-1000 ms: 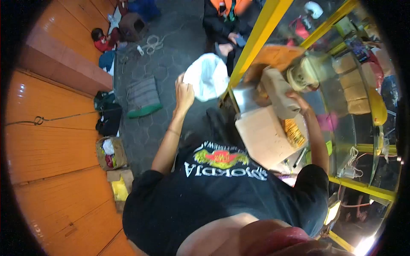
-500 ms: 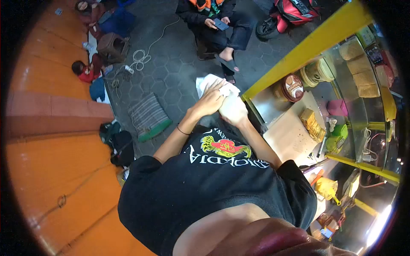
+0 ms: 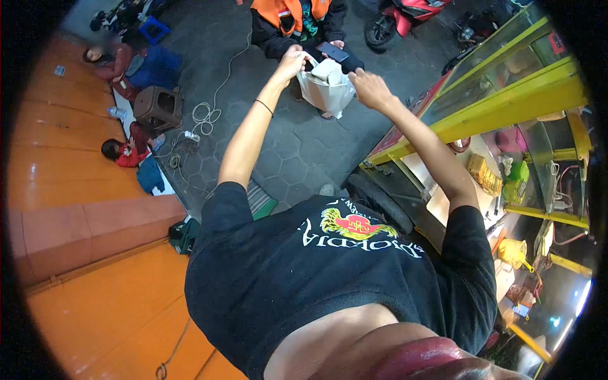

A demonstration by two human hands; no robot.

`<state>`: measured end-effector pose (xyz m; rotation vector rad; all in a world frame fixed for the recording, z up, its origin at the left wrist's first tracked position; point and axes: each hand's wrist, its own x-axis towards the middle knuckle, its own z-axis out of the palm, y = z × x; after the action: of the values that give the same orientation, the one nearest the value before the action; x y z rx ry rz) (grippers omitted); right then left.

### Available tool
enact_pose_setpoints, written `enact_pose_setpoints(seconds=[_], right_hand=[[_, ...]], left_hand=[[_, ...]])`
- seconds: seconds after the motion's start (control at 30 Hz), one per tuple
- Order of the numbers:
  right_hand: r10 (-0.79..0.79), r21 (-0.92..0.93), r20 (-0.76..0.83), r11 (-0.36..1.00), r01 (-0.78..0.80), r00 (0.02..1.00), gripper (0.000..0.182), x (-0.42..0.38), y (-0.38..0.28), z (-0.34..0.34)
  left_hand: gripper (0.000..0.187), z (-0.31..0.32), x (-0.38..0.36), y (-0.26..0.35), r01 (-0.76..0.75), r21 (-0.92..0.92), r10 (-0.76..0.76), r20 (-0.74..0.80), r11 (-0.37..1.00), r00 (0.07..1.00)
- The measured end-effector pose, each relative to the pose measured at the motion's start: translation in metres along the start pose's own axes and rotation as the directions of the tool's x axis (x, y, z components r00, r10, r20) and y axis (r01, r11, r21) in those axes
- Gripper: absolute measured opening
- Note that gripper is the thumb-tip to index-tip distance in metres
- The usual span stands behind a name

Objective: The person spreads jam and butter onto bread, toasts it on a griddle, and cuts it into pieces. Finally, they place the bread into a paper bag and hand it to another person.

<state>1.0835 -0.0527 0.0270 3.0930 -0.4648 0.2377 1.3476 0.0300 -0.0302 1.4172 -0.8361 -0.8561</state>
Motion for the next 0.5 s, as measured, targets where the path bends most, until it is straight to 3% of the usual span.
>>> enact_pose_setpoints(seconds=[0.07, 0.13, 0.2, 0.23, 0.27, 0.3, 0.33, 0.37, 0.4, 0.43, 0.47, 0.5], right_hand=[[-0.021, 0.01, -0.038, 1.0, 0.022, 0.999, 0.024, 0.021, 0.004, -0.017], [-0.041, 0.058, -0.154, 0.997, 0.051, 0.987, 0.022, 0.038, 0.004, -0.027], [-0.021, 0.121, -0.294, 0.991, 0.059, 0.956, 0.02, 0.06, 0.014, -0.025], [-0.028, 0.133, -0.35, 0.988, 0.079, 0.936, 0.021, 0.067, 0.02, -0.023], [0.08, 0.21, -0.29, 0.978, -0.018, 0.954, 0.025, 0.071, 0.022, -0.028], [0.067, 0.178, -0.435, 0.984, 0.013, 0.898, 0.021, 0.073, 0.029, -0.022], [0.037, 0.101, -0.499, 0.995, 0.015, 0.866, 0.02, 0.076, 0.033, -0.025], [0.09, 0.094, -0.467, 0.994, -0.052, 0.88, 0.021, 0.072, 0.031, -0.038], [0.09, 0.073, -0.507, 0.995, -0.061, 0.857, 0.022, 0.071, 0.034, -0.036], [0.055, -0.006, -0.603, 0.997, -0.073, 0.796, 0.021, 0.072, 0.035, -0.031], [0.023, 0.028, -0.583, 1.0, -0.008, 0.812, 0.02, 0.081, 0.037, -0.027], [0.065, 0.093, -0.564, 0.996, -0.015, 0.824, 0.019, 0.08, 0.034, -0.036]], left_hand=[[0.022, 0.004, 0.003, 0.032, 0.038, 0.191, -0.044, 0.027, 0.981, 0.999], [0.021, 0.003, 0.013, 0.046, -0.156, 0.302, 0.159, 0.015, 0.94, 0.987], [0.018, 0.0, 0.021, 0.059, -0.155, 0.226, 0.136, 0.097, 0.962, 0.986], [0.02, 0.001, 0.016, 0.071, -0.064, 0.305, 0.037, 0.095, 0.95, 0.995], [0.024, 0.004, 0.016, 0.074, -0.172, 0.293, 0.138, 0.133, 0.941, 0.981], [0.027, 0.002, 0.027, 0.063, -0.328, 0.298, 0.281, 0.19, 0.897, 0.941], [0.026, 0.004, 0.032, 0.062, -0.329, 0.396, 0.304, 0.126, 0.857, 0.944], [0.027, 0.019, 0.013, 0.09, -0.164, 0.453, 0.158, 0.052, 0.876, 0.986], [0.026, 0.033, -0.01, 0.111, -0.23, 0.513, 0.237, 0.053, 0.827, 0.97], [0.027, 0.035, -0.011, 0.117, -0.324, 0.304, 0.282, 0.174, 0.896, 0.943], [0.022, 0.018, 0.012, 0.092, -0.352, 0.161, 0.324, 0.177, 0.922, 0.929], [0.018, 0.023, 0.009, 0.101, -0.365, 0.266, 0.349, 0.107, 0.892, 0.931]])
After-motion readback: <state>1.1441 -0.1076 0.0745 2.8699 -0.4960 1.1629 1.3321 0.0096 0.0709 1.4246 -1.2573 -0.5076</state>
